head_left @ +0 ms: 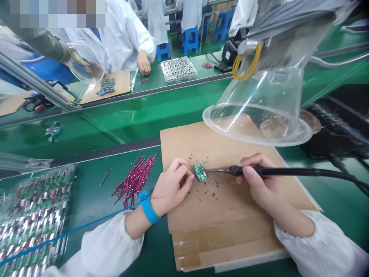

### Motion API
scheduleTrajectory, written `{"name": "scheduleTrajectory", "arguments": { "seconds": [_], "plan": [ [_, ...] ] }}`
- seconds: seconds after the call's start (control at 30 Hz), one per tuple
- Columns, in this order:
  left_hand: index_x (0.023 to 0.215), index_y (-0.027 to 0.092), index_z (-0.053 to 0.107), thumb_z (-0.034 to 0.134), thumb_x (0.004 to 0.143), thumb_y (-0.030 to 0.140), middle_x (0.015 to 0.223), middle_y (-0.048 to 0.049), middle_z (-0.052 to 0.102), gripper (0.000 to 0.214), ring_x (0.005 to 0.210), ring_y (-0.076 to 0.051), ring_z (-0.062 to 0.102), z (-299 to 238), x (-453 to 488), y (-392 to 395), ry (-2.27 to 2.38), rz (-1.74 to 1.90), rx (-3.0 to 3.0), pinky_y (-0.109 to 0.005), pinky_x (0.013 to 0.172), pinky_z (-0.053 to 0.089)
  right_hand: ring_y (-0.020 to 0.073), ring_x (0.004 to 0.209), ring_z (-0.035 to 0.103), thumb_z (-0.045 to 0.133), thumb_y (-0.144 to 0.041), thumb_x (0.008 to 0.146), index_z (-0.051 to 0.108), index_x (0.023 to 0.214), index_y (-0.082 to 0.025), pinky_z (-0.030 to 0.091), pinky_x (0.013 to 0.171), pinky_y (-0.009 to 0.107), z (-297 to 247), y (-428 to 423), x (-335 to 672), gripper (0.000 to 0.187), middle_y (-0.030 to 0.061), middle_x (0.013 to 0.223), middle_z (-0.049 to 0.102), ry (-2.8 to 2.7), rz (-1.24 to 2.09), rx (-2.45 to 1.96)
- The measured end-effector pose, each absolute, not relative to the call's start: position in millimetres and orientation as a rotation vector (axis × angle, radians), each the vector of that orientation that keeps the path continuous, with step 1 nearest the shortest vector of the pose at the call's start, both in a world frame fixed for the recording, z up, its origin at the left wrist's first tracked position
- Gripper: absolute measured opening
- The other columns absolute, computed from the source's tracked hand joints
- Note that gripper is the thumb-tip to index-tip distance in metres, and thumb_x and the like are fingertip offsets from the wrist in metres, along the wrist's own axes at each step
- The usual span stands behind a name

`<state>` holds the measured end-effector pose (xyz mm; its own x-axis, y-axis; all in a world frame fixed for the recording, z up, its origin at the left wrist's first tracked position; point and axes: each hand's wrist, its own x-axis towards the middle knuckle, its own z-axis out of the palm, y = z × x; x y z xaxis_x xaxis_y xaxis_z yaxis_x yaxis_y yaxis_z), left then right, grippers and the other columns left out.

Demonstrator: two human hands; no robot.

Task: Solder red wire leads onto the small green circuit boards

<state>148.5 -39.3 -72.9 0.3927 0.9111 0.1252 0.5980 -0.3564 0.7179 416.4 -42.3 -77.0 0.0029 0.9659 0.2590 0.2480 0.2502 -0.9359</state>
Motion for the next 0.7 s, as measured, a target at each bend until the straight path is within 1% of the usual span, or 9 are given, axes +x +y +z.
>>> {"name": "scheduleTrajectory", "arguments": {
  "seconds": [0.17, 0.33, 0.43, 0.7],
  "plan": [
    [0.086, 0.019, 0.055, 0.056, 0.096, 0.019, 0.110, -0.0018, 0.060, 0.010, 0.064, -0.008, 0.051, -73.9, 150.1, -40.6, 1.231, 0.696, 2.111, -0.026, 0.060, 0.043, 0.0175, 0.055, 0.059, 0.063, -0.042, 0.097, 0.062, 0.091, -0.029, 0.049, 0.050, 0.034, -79.1, -43.5, 418.8, 0.014, 0.0020, 0.074, 0.064, -1.524, 0.879, -1.206],
    [0.087, 0.019, 0.054, 0.055, 0.097, 0.020, 0.119, -0.0023, 0.061, 0.010, 0.061, -0.007, 0.051, -73.9, 150.2, -41.4, 1.230, 0.667, 2.130, -0.027, 0.061, 0.043, 0.0168, 0.056, 0.058, 0.065, -0.041, 0.096, 0.061, 0.089, -0.027, 0.046, 0.052, 0.033, -82.1, -43.3, 420.3, 0.016, 0.0007, 0.074, 0.062, -1.550, 0.860, -1.218],
    [0.085, 0.019, 0.053, 0.055, 0.098, 0.021, 0.124, -0.0025, 0.061, 0.013, 0.064, -0.008, 0.054, -73.2, 150.5, -41.4, 1.234, 0.651, 2.153, -0.028, 0.062, 0.043, 0.0175, 0.058, 0.057, 0.063, -0.039, 0.097, 0.060, 0.090, -0.027, 0.045, 0.054, 0.033, -82.4, -43.0, 420.4, 0.015, 0.0008, 0.071, 0.062, -1.596, 0.884, -1.197],
    [0.084, 0.019, 0.051, 0.054, 0.098, 0.020, 0.127, -0.0023, 0.063, 0.014, 0.064, -0.009, 0.055, -71.1, 149.4, -41.1, 1.208, 0.633, 2.166, -0.029, 0.064, 0.045, 0.0176, 0.057, 0.057, 0.064, -0.038, 0.097, 0.060, 0.087, -0.027, 0.045, 0.052, 0.033, -79.7, -42.7, 419.0, 0.014, -0.0001, 0.067, 0.062, -1.644, 0.868, -1.201]
  ]
}}
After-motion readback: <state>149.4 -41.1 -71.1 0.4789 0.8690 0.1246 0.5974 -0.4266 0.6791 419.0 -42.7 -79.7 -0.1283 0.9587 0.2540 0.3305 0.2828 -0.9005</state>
